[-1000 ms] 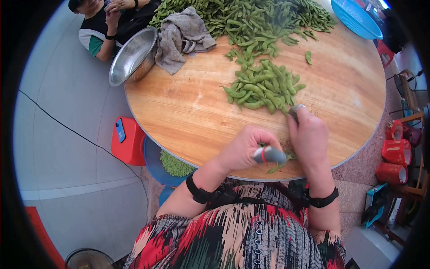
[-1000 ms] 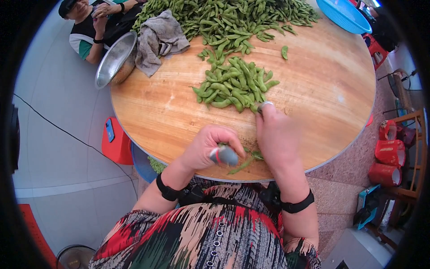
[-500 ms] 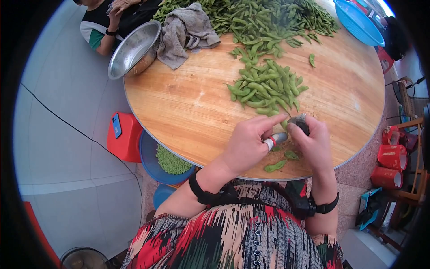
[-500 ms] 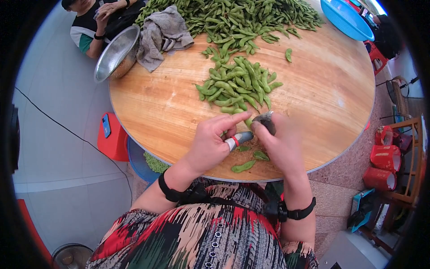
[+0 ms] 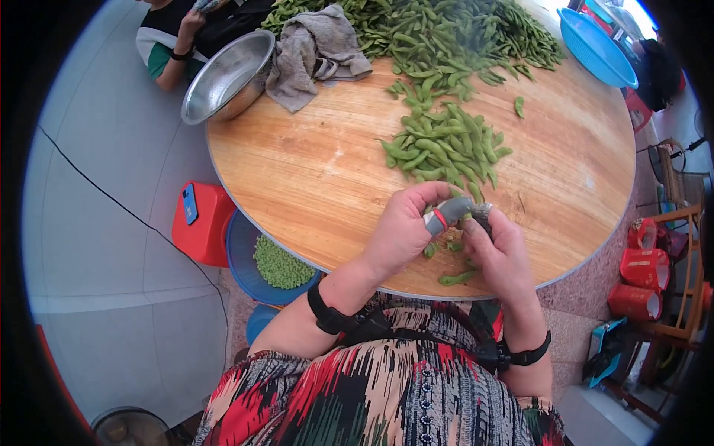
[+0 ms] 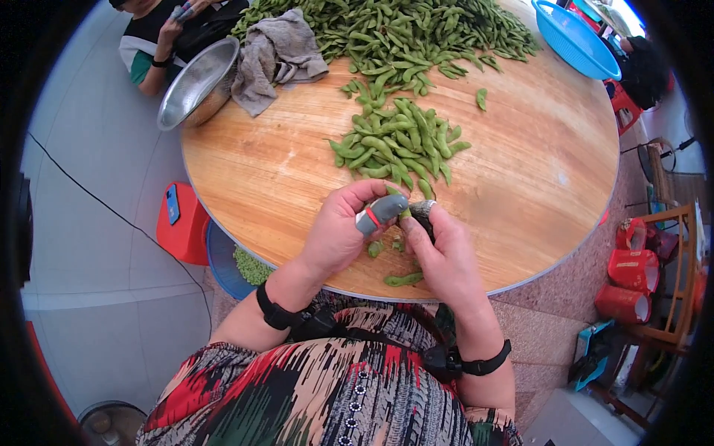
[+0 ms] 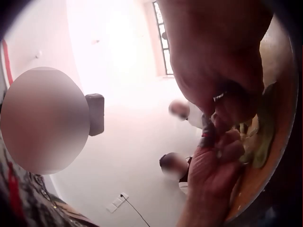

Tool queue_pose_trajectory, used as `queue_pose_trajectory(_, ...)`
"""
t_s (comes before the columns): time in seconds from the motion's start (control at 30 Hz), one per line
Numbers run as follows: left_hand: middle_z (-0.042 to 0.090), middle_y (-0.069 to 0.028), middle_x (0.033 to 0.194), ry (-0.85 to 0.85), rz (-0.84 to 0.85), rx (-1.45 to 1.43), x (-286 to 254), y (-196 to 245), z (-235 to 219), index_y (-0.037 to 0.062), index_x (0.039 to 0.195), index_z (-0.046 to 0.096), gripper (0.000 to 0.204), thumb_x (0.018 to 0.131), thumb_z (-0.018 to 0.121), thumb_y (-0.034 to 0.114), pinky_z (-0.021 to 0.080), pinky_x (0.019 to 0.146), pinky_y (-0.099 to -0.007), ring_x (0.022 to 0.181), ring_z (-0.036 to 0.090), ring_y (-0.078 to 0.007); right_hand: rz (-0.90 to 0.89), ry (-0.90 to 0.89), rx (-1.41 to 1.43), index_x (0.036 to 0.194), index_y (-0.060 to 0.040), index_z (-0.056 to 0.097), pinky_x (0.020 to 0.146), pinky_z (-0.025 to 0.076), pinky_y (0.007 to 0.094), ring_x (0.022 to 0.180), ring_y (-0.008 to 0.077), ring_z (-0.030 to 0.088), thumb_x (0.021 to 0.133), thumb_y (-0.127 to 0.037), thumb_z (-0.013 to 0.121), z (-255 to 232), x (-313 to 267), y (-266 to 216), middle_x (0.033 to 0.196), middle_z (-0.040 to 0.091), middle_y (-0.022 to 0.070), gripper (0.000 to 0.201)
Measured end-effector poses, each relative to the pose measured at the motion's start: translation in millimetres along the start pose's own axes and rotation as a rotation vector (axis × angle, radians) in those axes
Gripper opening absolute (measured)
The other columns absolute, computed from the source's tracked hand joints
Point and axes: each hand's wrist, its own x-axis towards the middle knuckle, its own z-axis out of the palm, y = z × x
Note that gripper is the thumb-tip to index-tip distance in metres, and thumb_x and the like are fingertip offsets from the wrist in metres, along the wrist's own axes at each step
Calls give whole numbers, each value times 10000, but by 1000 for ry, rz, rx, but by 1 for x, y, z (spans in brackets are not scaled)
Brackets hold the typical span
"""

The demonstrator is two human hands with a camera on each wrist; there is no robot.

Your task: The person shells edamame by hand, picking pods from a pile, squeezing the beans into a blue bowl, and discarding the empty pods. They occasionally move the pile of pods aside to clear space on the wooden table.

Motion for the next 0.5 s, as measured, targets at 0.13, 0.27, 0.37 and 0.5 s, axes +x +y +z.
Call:
queue_pose_trajectory(0.13, 562, 47, 719, 55, 5, -61, -3, 3, -1, 76, 899, 608, 97, 828, 625, 140, 276, 455, -148, 557, 405, 2, 142, -114, 278, 823, -50, 498, 467, 304, 186, 543, 30, 375, 934, -193, 434, -2, -8, -14, 669, 482, -29, 192)
queue_pose_trajectory(0.27, 550, 57, 708, 99, 92, 87, -1, 0, -3, 75, 887, 610, 99, 830, 629, 154, 253, 440, -149, 529, 381, 9, 182, -134, 464, 813, -60, 494, 455, 293, 177, 528, 27, 370, 935, -186, 427, -1, -8, -15, 662, 476, -35, 188)
queue_pose_trajectory(0.37, 545, 57, 703, 86, 284, 247, 1, -7, -3, 66, 898, 609, 105, 837, 620, 152, 252, 441, -153, 514, 361, 11, 185, -123, 409, 835, -57, 504, 444, 280, 168, 509, 21, 356, 933, -168, 429, 0, -6, -10, 650, 471, -41, 166)
queue_pose_trajectory(0.5, 546, 52, 718, 33, 145, 118, -9, 8, 2, 55, 908, 607, 102, 840, 609, 131, 281, 468, -154, 548, 386, 8, 158, -55, 287, 882, -53, 532, 433, 266, 158, 488, 10, 343, 928, -139, 430, 5, -7, -14, 636, 470, -50, 141)
